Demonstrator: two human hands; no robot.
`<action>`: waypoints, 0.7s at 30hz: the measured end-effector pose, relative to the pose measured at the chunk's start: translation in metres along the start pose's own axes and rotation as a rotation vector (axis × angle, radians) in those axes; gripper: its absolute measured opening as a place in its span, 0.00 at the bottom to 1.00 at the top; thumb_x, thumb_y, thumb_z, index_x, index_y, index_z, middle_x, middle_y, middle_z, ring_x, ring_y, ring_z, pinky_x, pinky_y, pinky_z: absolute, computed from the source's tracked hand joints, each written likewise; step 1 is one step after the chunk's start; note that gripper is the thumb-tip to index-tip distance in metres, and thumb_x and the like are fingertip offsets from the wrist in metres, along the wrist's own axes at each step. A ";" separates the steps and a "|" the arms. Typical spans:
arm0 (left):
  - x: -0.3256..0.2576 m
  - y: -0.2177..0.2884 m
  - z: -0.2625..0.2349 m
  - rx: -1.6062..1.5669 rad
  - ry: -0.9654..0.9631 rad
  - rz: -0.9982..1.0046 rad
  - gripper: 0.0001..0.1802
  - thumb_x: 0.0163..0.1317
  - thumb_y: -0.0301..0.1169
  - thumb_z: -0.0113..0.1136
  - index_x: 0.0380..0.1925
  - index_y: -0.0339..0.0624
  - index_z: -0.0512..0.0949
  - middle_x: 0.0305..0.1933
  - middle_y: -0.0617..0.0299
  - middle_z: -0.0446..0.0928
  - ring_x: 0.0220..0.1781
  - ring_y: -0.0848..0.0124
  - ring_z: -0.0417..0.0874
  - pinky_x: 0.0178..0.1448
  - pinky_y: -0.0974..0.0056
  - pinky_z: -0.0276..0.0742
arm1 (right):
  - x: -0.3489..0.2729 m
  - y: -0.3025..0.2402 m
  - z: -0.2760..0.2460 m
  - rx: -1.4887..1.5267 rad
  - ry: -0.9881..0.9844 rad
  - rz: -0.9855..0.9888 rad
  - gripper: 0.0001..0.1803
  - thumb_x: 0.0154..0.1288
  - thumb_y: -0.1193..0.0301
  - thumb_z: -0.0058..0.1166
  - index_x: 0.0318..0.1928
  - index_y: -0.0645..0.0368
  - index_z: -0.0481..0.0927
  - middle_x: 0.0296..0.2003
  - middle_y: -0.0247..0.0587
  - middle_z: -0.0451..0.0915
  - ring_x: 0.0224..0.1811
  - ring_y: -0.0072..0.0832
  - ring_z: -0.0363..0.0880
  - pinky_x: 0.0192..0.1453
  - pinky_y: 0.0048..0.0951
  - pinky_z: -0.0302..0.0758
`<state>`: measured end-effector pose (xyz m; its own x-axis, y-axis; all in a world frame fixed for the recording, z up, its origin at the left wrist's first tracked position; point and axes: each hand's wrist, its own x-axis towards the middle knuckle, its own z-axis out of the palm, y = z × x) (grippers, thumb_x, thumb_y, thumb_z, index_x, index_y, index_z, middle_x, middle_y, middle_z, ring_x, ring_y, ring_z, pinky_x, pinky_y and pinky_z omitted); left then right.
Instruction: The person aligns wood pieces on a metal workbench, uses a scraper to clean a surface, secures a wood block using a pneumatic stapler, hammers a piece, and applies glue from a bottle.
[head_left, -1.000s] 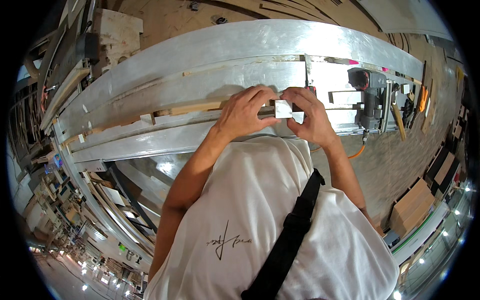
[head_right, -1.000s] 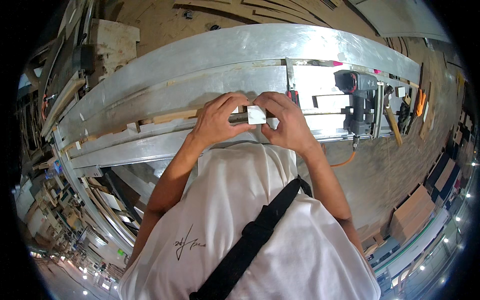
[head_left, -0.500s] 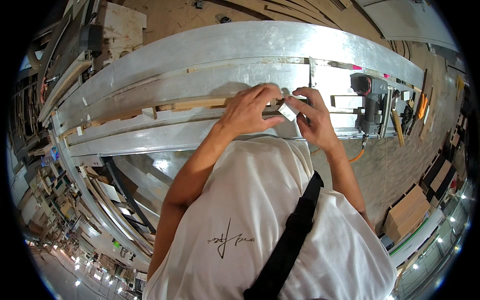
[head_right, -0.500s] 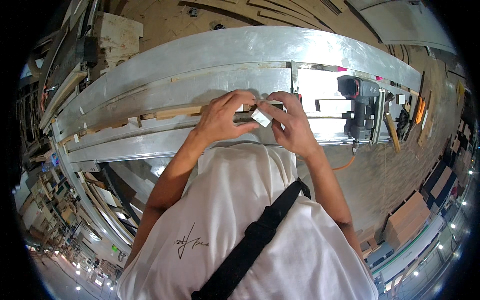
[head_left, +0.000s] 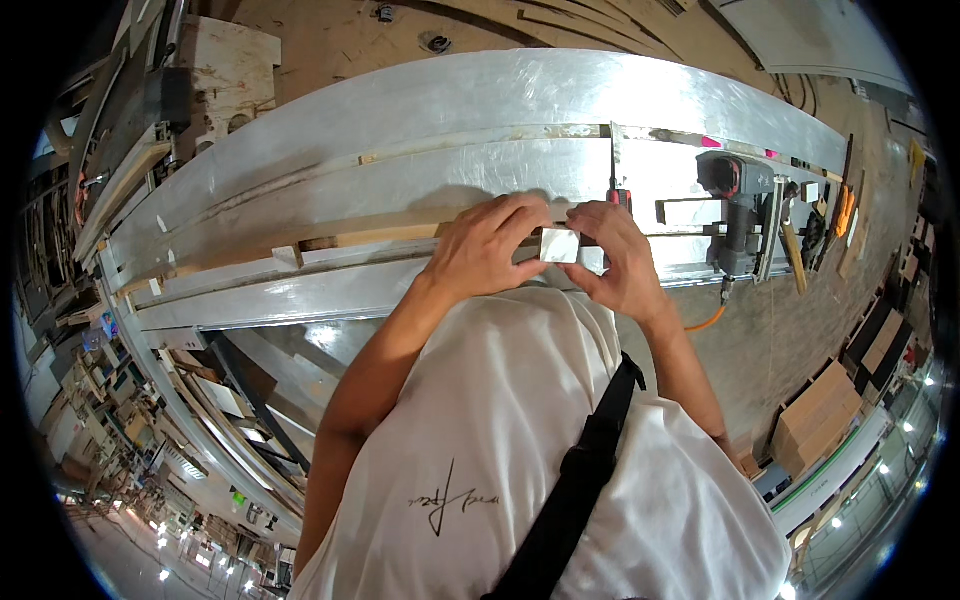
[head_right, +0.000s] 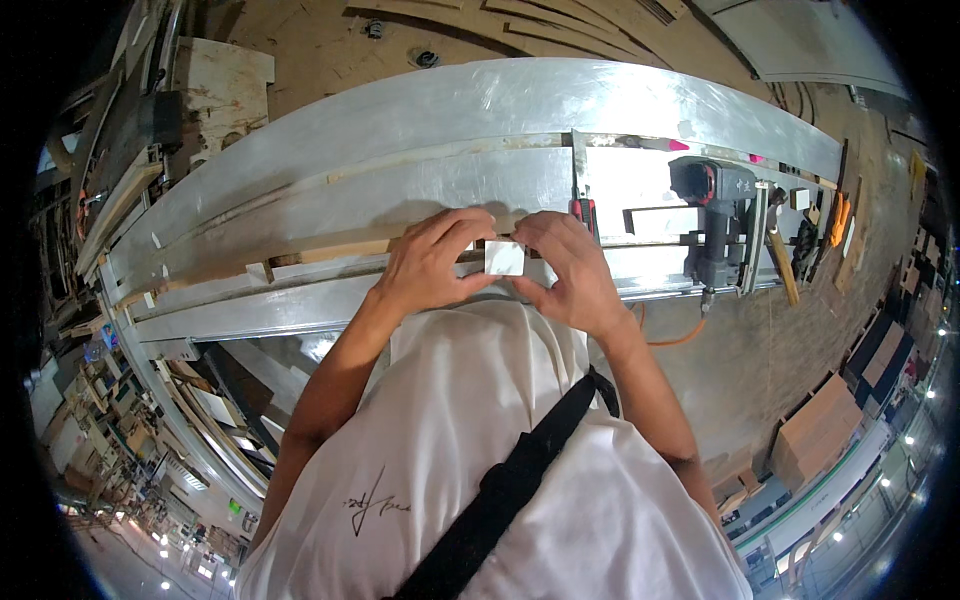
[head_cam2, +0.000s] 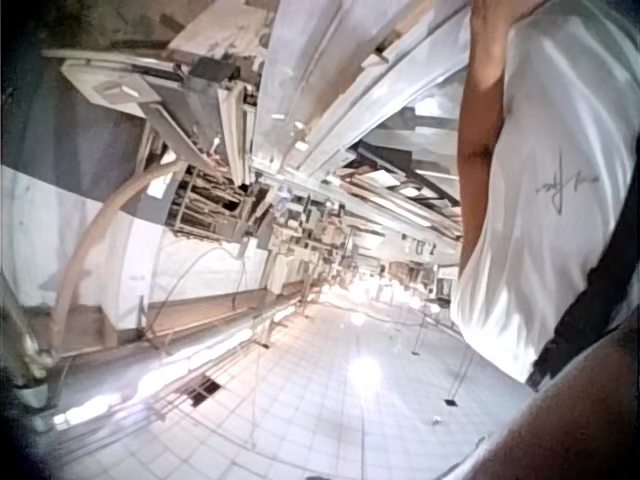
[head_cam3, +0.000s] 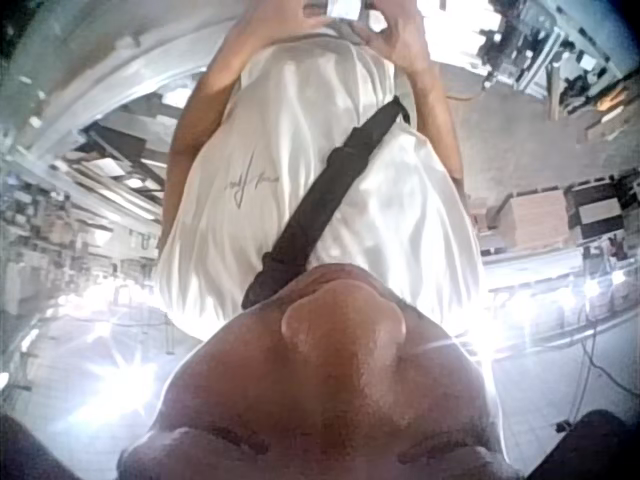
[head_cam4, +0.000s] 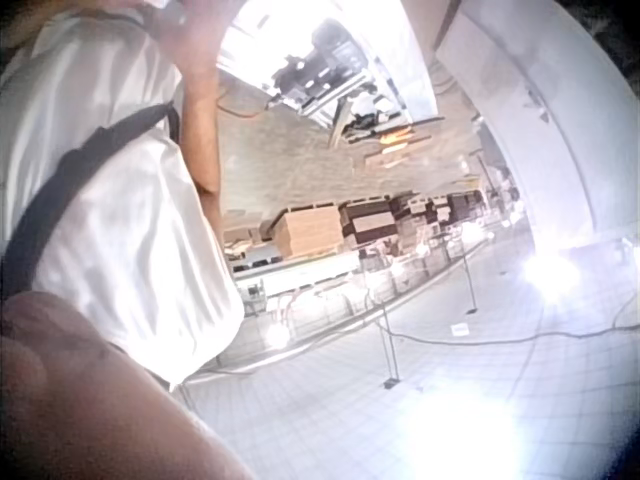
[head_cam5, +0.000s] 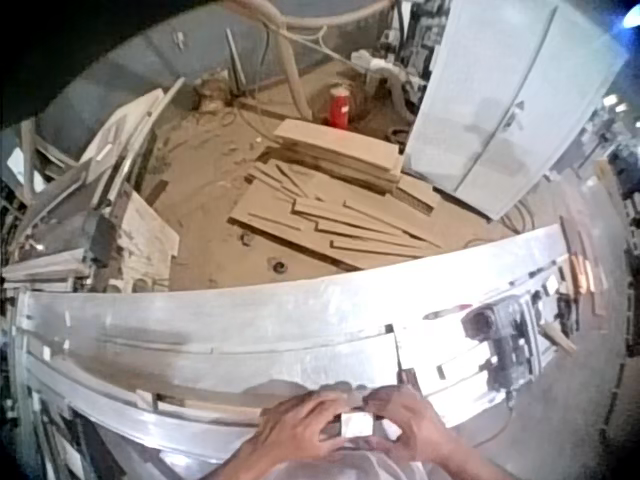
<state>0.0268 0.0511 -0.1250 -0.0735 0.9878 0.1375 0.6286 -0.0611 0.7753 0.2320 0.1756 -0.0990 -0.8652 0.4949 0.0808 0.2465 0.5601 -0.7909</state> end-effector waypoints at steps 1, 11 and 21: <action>0.001 0.000 0.000 -0.002 -0.006 -0.004 0.30 0.43 0.33 0.83 0.49 0.45 0.83 0.55 0.61 0.83 0.52 0.58 0.87 0.53 0.57 0.85 | 0.000 0.001 0.000 0.005 -0.001 0.006 0.27 0.52 0.70 0.73 0.53 0.61 0.81 0.52 0.48 0.83 0.54 0.51 0.81 0.60 0.46 0.78; 0.002 -0.010 0.004 -0.058 0.006 0.002 0.29 0.40 0.28 0.81 0.46 0.42 0.82 0.51 0.62 0.83 0.47 0.61 0.88 0.49 0.58 0.87 | 0.012 0.012 -0.004 0.010 -0.093 0.021 0.27 0.49 0.72 0.72 0.53 0.60 0.82 0.51 0.45 0.83 0.53 0.46 0.82 0.58 0.45 0.80; 0.004 -0.011 0.002 -0.014 -0.010 0.045 0.26 0.39 0.25 0.78 0.43 0.40 0.84 0.52 0.61 0.85 0.48 0.61 0.88 0.51 0.59 0.87 | 0.018 0.011 -0.003 -0.015 -0.088 0.038 0.25 0.47 0.74 0.73 0.49 0.60 0.84 0.49 0.42 0.82 0.52 0.43 0.84 0.55 0.44 0.81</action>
<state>0.0211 0.0560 -0.1344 -0.0377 0.9854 0.1662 0.6203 -0.1073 0.7770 0.2204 0.1929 -0.1041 -0.8902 0.4555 -0.0031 0.2854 0.5525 -0.7831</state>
